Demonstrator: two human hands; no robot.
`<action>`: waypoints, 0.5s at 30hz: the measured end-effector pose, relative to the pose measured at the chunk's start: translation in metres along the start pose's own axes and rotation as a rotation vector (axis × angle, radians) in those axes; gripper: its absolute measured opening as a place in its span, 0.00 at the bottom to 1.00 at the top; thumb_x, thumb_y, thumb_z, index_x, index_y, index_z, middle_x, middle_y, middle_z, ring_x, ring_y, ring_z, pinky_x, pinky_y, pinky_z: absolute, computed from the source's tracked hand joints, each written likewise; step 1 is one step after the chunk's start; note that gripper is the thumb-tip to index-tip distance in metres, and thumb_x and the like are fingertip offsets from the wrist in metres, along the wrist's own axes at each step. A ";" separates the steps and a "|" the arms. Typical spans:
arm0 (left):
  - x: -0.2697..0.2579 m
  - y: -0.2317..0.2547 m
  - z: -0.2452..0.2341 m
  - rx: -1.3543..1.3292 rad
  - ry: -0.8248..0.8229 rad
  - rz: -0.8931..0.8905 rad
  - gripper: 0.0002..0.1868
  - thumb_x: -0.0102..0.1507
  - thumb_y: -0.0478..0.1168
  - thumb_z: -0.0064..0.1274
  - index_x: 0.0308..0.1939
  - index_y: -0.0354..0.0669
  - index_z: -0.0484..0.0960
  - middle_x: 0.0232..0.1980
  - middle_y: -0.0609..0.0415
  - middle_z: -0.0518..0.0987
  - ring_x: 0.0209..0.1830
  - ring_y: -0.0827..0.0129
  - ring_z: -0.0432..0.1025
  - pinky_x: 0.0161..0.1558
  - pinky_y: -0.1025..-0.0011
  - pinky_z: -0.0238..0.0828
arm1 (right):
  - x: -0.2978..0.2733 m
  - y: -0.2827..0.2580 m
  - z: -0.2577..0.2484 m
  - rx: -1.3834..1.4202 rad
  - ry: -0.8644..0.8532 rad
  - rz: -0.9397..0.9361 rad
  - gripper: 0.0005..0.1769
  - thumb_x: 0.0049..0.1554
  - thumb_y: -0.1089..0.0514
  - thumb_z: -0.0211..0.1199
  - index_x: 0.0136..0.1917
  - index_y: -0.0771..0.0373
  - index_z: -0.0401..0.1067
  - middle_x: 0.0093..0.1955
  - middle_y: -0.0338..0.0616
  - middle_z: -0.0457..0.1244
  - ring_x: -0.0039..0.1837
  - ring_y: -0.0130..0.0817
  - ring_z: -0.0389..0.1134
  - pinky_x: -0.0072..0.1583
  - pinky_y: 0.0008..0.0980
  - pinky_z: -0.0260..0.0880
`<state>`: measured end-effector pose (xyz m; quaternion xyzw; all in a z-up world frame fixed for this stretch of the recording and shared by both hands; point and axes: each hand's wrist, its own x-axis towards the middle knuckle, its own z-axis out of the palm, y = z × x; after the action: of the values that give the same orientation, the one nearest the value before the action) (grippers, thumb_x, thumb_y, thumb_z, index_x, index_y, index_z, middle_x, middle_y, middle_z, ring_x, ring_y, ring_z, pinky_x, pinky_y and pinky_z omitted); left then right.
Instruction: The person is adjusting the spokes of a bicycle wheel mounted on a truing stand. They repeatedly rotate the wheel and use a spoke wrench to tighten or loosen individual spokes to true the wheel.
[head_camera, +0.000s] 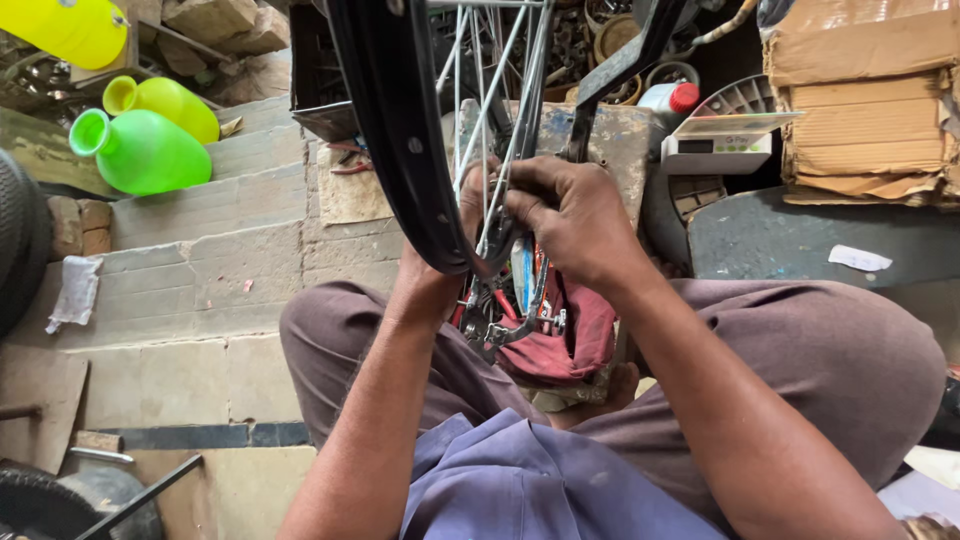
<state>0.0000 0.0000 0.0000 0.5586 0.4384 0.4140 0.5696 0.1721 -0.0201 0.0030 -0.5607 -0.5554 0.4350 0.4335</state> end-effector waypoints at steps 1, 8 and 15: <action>0.001 0.000 0.002 0.020 0.012 -0.005 0.23 0.74 0.48 0.48 0.64 0.33 0.79 0.54 0.50 0.83 0.54 0.69 0.77 0.54 0.72 0.76 | -0.003 -0.002 -0.003 -0.049 0.050 0.055 0.17 0.60 0.61 0.64 0.63 0.61 0.77 0.56 0.46 0.74 0.54 0.31 0.76 0.57 0.31 0.78; -0.002 0.010 0.000 0.137 -0.030 0.159 0.25 0.74 0.49 0.47 0.66 0.32 0.74 0.58 0.52 0.80 0.58 0.73 0.75 0.56 0.74 0.74 | 0.006 -0.010 -0.001 -0.037 0.067 0.111 0.20 0.58 0.59 0.64 0.64 0.59 0.75 0.56 0.44 0.73 0.50 0.30 0.76 0.52 0.27 0.80; -0.006 0.021 0.001 0.034 -0.113 -0.094 0.24 0.73 0.50 0.46 0.65 0.35 0.79 0.42 0.57 0.79 0.39 0.78 0.72 0.39 0.79 0.69 | 0.001 -0.017 -0.004 -0.224 0.006 -0.038 0.12 0.57 0.58 0.70 0.53 0.64 0.78 0.52 0.45 0.74 0.49 0.32 0.77 0.52 0.32 0.79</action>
<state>0.0000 -0.0051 0.0209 0.5695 0.4380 0.3472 0.6028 0.1721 -0.0189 0.0205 -0.5963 -0.6098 0.3601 0.3782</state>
